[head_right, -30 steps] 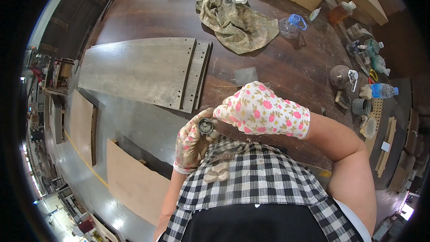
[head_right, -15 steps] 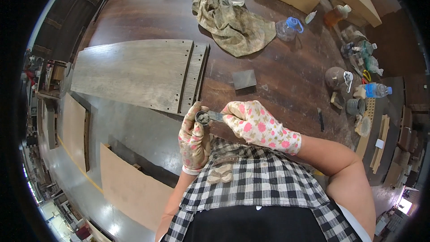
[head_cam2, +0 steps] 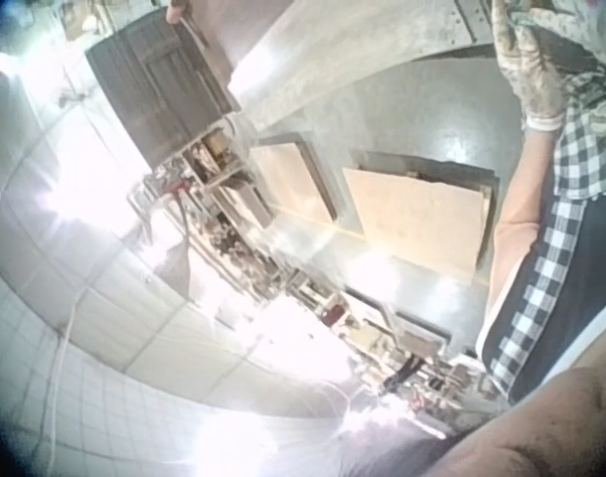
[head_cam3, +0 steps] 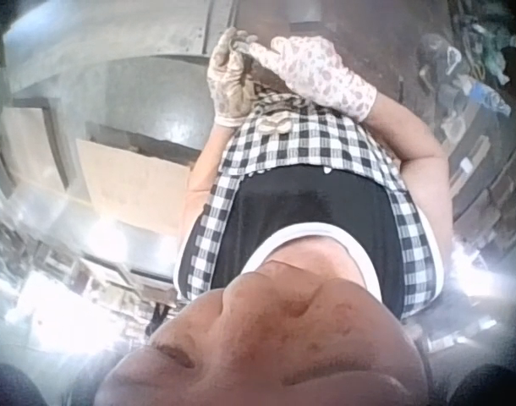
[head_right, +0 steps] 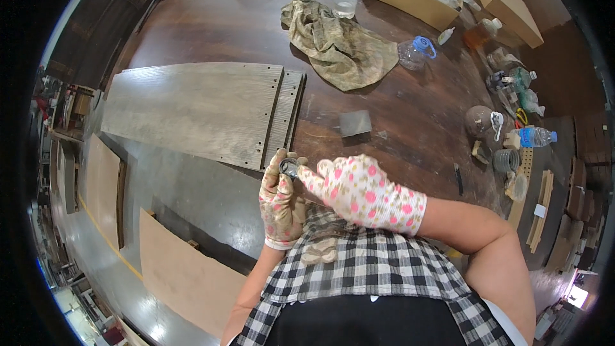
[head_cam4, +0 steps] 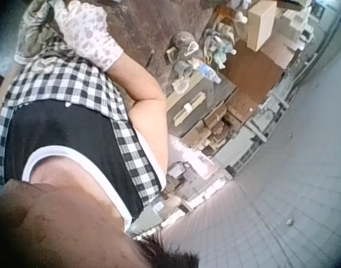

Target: The person wipes a wooden board with a cloth, rubs a block across its surface, and cleans a small metal hardware piece using a small tool.

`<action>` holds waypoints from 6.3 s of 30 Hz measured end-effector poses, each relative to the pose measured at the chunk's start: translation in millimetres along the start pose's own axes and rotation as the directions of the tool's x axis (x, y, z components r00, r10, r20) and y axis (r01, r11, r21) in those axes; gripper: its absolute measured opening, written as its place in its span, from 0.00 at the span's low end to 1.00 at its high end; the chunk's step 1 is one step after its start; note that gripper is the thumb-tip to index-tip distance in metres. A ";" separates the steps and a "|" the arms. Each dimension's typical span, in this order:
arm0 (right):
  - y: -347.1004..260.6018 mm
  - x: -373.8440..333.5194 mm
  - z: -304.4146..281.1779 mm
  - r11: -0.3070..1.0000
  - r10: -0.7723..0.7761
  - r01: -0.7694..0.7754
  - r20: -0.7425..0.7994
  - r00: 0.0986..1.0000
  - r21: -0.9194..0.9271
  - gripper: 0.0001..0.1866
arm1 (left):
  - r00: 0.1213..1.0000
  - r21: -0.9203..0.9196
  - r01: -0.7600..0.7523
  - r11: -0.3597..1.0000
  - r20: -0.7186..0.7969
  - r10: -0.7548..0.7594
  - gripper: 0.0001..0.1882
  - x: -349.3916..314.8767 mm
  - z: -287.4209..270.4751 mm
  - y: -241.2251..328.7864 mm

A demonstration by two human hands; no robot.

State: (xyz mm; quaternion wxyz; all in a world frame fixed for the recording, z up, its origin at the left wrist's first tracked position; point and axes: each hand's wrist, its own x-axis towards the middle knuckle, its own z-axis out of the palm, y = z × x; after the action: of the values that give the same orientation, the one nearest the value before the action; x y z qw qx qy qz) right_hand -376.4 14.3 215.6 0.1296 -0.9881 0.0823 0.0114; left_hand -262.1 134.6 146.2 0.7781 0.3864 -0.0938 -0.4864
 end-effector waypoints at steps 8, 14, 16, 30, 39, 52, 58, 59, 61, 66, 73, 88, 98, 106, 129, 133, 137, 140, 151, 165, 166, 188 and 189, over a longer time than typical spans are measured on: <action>36.7 2.8 -9.7 0.937 0.051 0.034 -0.232 0.972 0.348 0.20 | 0.998 -0.062 0.048 0.997 0.052 -0.044 0.34 6.9 5.0 0.7; 46.3 7.3 -18.9 0.929 -0.009 0.026 -0.049 0.999 0.368 0.23 | 0.992 0.077 0.089 0.993 0.084 -0.095 0.32 7.0 3.4 7.8; 46.8 8.2 -21.3 0.900 0.007 0.014 -0.047 0.999 0.435 0.22 | 0.991 0.138 0.103 0.985 0.072 -0.114 0.32 7.8 1.7 8.1; 43.9 0.8 0.9 0.791 0.156 -0.067 -0.094 0.983 0.608 0.18 | 0.998 0.186 0.053 0.981 0.016 -0.057 0.34 11.8 -1.4 3.0; 41.1 2.8 -12.8 0.859 0.140 -0.075 -0.092 0.986 0.506 0.17 | 0.989 0.282 0.101 0.954 0.071 -0.126 0.29 17.1 -0.2 17.9; 38.4 -0.9 -1.5 0.645 0.253 -0.193 0.031 0.967 0.739 0.13 | 0.994 0.398 -0.027 0.917 0.110 -0.018 0.30 16.9 -5.3 12.4; 27.9 -1.3 -13.5 0.063 0.353 -0.478 0.428 0.832 0.876 0.13 | 0.976 0.485 -0.212 0.848 0.144 0.162 0.27 16.9 -10.0 2.5; 26.9 -2.4 -12.3 -0.118 0.335 -0.477 0.487 0.807 0.871 0.14 | 0.976 0.485 -0.213 0.848 0.147 0.160 0.27 16.6 -9.7 0.5; 26.3 -5.9 -6.8 -0.246 0.319 -0.463 0.522 0.791 0.852 0.14 | 0.969 0.431 -0.246 0.868 0.115 0.217 0.26 16.2 -9.7 -5.2; 17.5 -5.6 -6.7 -0.520 0.270 -0.385 0.575 0.773 0.762 0.16 | 0.973 0.271 -0.230 0.935 0.077 0.217 0.27 17.5 -7.4 -11.8; 7.1 -5.1 -7.9 -0.320 0.411 -0.375 0.484 0.772 0.870 0.16 | 0.996 0.135 -0.092 0.987 0.025 0.089 0.27 16.8 -1.2 -6.6; 17.8 -9.8 14.1 0.501 0.458 -0.192 -0.070 0.886 0.844 0.13 | 0.988 -0.028 0.124 0.992 0.093 -0.121 0.33 15.4 0.3 -1.2; 19.3 -12.0 -11.1 0.150 0.464 -0.295 0.196 0.864 0.944 0.13 | 0.982 0.179 0.112 0.977 0.128 -0.136 0.31 12.5 -5.9 -1.1; 19.4 -12.1 -2.4 0.433 0.458 -0.368 0.151 0.876 0.823 0.12 | 0.986 0.128 0.089 0.988 0.129 -0.105 0.29 11.4 -3.7 -3.1; 13.3 -20.7 15.3 0.973 0.118 -0.054 -0.287 0.951 0.224 0.25 | 0.992 0.039 -0.091 0.995 0.088 0.087 0.28 15.5 1.5 -8.9; 15.8 -18.2 8.1 0.983 0.099 -0.069 -0.180 0.979 0.169 0.25 | 0.994 0.079 -0.064 0.995 0.098 0.056 0.29 16.5 -3.2 -6.0; 25.8 -23.2 13.0 0.856 0.224 0.017 -0.400 0.889 0.517 0.18 | 0.998 0.059 -0.011 0.998 0.064 0.008 0.31 16.4 1.0 -3.6; 23.7 -20.5 14.2 0.768 0.336 -0.052 -0.333 0.881 0.638 0.14 | 0.999 0.073 -0.009 0.997 0.043 0.006 0.32 15.0 5.1 -2.1; 33.8 -12.5 28.7 0.518 0.409 0.037 -0.285 0.867 0.855 0.14 | 0.997 0.096 0.043 0.994 0.052 -0.049 0.32 16.8 4.5 0.1; 48.1 -21.3 11.3 0.768 0.209 0.072 -0.354 0.912 0.637 0.14 | 0.977 0.059 0.122 0.991 0.166 -0.130 0.31 21.1 6.3 5.1; 47.7 -20.8 10.0 0.734 0.225 0.066 -0.334 0.916 0.675 0.12 | 0.977 0.060 0.124 0.990 0.169 -0.133 0.31 21.5 4.9 4.5; 47.3 -14.3 16.8 0.746 0.291 -0.012 -0.310 0.905 0.666 0.12 | 0.986 0.496 -0.047 0.867 0.164 -0.040 0.25 23.0 19.1 9.6; 47.1 -13.4 18.1 0.753 0.296 -0.019 -0.312 0.903 0.658 0.11 | 0.986 0.498 -0.046 0.866 0.164 -0.042 0.25 24.0 20.0 10.2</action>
State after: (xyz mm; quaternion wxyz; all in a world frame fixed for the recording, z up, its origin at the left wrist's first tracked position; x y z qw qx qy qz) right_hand -397.5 -23.8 186.8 0.4375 -0.8540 0.1907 -0.2071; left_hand -253.3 106.8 161.4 0.6413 0.5317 -0.2827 -0.4755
